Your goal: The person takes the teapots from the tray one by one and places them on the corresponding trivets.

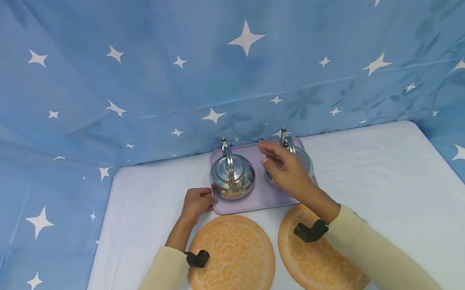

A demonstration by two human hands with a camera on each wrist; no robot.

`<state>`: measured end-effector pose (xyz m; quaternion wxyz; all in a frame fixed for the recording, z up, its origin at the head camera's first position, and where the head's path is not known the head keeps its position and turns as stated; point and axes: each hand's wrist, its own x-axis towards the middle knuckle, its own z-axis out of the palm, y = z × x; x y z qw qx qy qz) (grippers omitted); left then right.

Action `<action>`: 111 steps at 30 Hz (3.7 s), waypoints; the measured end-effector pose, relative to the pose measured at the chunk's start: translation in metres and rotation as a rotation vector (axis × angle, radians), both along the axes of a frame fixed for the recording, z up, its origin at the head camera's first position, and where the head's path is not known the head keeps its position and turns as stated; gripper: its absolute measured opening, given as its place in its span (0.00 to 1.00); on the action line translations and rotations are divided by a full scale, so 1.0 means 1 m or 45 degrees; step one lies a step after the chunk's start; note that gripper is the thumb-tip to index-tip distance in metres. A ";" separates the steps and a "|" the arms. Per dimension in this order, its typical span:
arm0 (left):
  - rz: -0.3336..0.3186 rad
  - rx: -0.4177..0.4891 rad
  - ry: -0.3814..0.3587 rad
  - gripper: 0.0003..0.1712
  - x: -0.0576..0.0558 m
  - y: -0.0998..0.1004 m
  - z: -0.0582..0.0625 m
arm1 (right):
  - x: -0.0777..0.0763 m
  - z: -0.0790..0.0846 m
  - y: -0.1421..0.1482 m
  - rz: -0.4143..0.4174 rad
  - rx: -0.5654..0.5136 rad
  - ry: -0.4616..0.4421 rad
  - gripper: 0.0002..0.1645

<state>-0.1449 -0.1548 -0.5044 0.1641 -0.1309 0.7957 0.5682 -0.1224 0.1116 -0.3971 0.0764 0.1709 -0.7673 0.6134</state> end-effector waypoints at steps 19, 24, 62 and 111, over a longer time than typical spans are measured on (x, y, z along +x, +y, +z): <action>-0.008 -0.032 0.022 0.18 -0.001 0.001 -0.002 | -0.009 -0.030 -0.038 0.109 -0.098 -0.355 0.26; -0.001 -0.019 0.020 0.17 -0.001 0.001 -0.001 | -0.008 -0.029 -0.042 0.156 -0.155 -0.399 0.26; 0.006 0.020 0.058 0.17 -0.002 -0.002 -0.004 | -0.027 -0.046 -0.073 0.169 -0.329 -0.580 0.20; 0.013 -0.002 0.023 0.17 -0.002 0.002 -0.003 | -0.024 -0.037 -0.066 0.258 -0.359 -0.607 0.16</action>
